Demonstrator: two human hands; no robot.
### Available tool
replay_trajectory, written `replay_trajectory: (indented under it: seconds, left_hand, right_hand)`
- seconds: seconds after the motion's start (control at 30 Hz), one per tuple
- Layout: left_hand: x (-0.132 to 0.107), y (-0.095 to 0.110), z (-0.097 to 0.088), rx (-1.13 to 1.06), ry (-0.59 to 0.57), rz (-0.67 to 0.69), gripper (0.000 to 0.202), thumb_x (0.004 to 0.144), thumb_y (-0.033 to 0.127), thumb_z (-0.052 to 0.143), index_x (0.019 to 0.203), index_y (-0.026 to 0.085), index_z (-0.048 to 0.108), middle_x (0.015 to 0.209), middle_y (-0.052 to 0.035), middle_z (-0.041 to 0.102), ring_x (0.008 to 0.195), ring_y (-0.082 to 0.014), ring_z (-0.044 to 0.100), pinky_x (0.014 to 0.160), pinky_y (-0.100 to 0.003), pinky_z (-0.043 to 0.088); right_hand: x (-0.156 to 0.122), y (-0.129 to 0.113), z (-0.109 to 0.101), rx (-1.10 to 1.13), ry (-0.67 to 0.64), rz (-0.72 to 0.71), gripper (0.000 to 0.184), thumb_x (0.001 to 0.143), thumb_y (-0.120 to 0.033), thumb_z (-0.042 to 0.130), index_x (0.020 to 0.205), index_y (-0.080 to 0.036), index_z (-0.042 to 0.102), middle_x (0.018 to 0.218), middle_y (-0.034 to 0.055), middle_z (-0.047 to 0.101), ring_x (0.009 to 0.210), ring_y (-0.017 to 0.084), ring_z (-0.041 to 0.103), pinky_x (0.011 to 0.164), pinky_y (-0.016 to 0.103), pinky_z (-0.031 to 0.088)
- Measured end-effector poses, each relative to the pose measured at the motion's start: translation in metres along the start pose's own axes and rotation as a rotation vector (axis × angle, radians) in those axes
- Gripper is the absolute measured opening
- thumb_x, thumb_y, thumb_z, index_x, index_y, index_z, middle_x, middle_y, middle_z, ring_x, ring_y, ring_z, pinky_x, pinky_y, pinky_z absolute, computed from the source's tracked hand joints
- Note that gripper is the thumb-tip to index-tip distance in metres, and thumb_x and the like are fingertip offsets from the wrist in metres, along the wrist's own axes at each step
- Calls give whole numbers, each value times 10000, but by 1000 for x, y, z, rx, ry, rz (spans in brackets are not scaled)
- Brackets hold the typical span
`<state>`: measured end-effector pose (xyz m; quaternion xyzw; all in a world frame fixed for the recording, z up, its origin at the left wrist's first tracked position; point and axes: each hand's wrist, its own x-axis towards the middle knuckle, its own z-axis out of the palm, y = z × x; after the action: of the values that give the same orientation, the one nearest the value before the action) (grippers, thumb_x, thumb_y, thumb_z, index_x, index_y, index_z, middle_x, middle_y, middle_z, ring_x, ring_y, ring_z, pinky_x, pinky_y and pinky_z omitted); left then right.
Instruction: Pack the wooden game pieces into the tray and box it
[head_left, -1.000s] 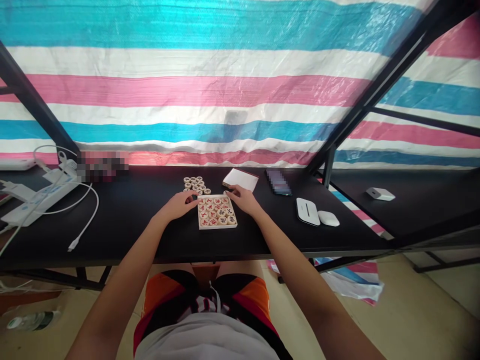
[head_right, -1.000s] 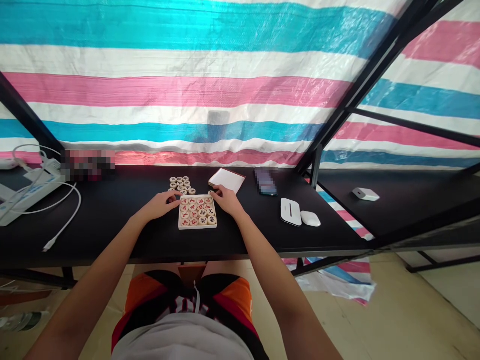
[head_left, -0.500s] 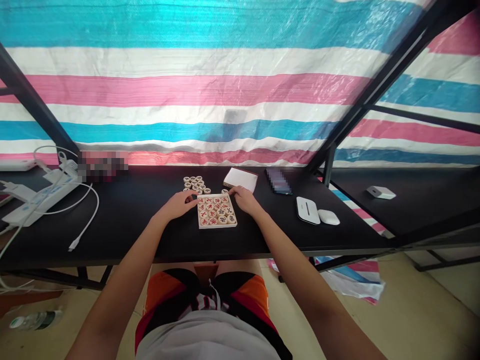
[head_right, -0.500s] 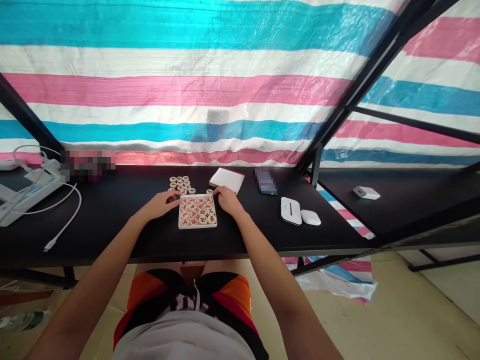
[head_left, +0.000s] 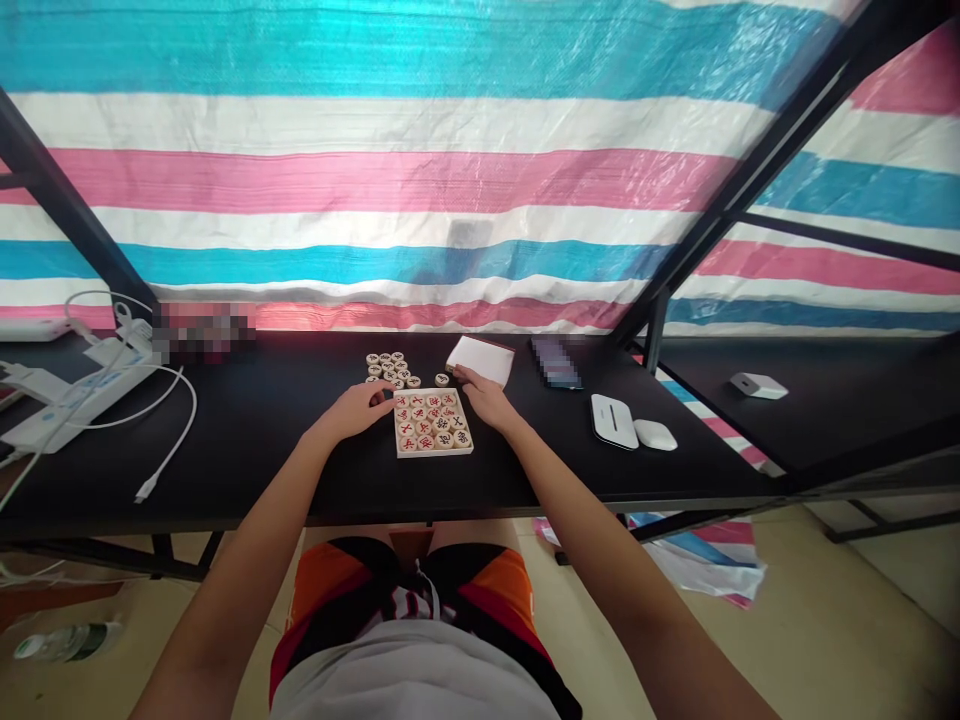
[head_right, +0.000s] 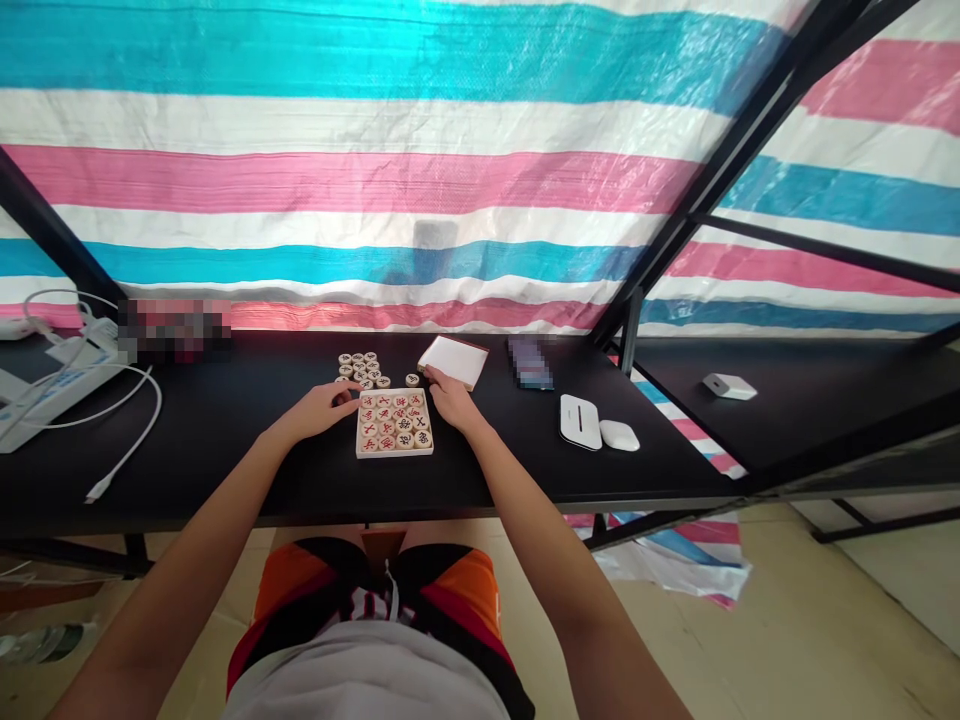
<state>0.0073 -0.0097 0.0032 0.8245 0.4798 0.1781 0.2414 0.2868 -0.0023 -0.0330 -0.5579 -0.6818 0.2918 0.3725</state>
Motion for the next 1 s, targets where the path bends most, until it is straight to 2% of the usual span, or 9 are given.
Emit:
replay_trajectory:
  seconds: [0.13,0.2,0.3,0.47,0.63,0.73,0.83,0.93,1.0]
  left_hand:
    - [-1,2,0,-3,4,-10,437,863,526,462,1146,226,607,858,-32,641,781,-191,587,701,-287,438]
    - [-1,2,0,-3,2,-14,437,861,524,462,1146,226,608,858,-32,643,781,-192,588,699,-288,437]
    - [-1,3,-1,-1,0,-12,444,862,526,458,1151,224,607,870,-35,647,784,-192,591,695,-286,437]
    - [-1,3,-1,14,4,-9,441,859,519,463,1148,220,609,854,-32,650,775,-191,593,699,-290,437]
    - [-1,3,-1,1,0,-12,456,855,534,458,1149,220,609,852,-34,650,778,-196,598,702,-290,444]
    - [-1,4,-1,4,2,-12,448,853,528,462,1143,220,612,855,-34,651,782,-197,598,702,-290,445]
    - [-1,5,-1,3,5,-16,438,853,522,464,1133,221,617,841,-31,651,768,-194,595,691,-288,440]
    - [-1,4,-1,-4,8,-14,435,853,522,468,1136,227,616,836,-28,649,758,-191,593,684,-286,436]
    - [-1,3,0,-6,10,-9,428,853,522,470,1132,233,618,836,-24,646,755,-188,591,686,-286,435]
  right_hand:
    - [-9,-13,-5,138,-123,-43,487,938,-375,316,1392,-273,458,1324,9,584,1361,222,379,1164,448,205]
    - [-11,-15,-6,163,-166,-61,499,938,-374,316,1423,-294,401,1336,7,573,1339,226,408,1146,465,228]
    - [-9,-15,-5,133,-121,-57,500,914,-313,344,1410,-280,404,1297,24,593,1226,216,515,1094,442,313]
    - [-5,-16,-2,-67,-39,-123,348,921,-351,362,1111,-196,608,1069,59,655,1041,213,575,985,388,399]
    - [-4,-17,1,-220,13,-188,423,956,-429,324,931,-178,665,996,101,653,1023,230,568,984,394,398]
    - [-5,-17,3,-240,-71,-203,486,962,-471,306,1015,-189,698,1176,106,633,1167,246,529,1070,411,340]
    - [-8,-20,2,-201,-171,-184,502,950,-519,327,1237,-227,618,1363,66,539,1304,247,437,1129,421,275]
    - [-10,-23,-1,-151,-178,-152,549,946,-537,327,1351,-219,519,1395,73,513,1312,247,436,1128,423,279]
    - [-10,-23,-2,-142,-149,-138,547,953,-527,312,1333,-203,535,1361,89,545,1279,250,473,1107,424,309]
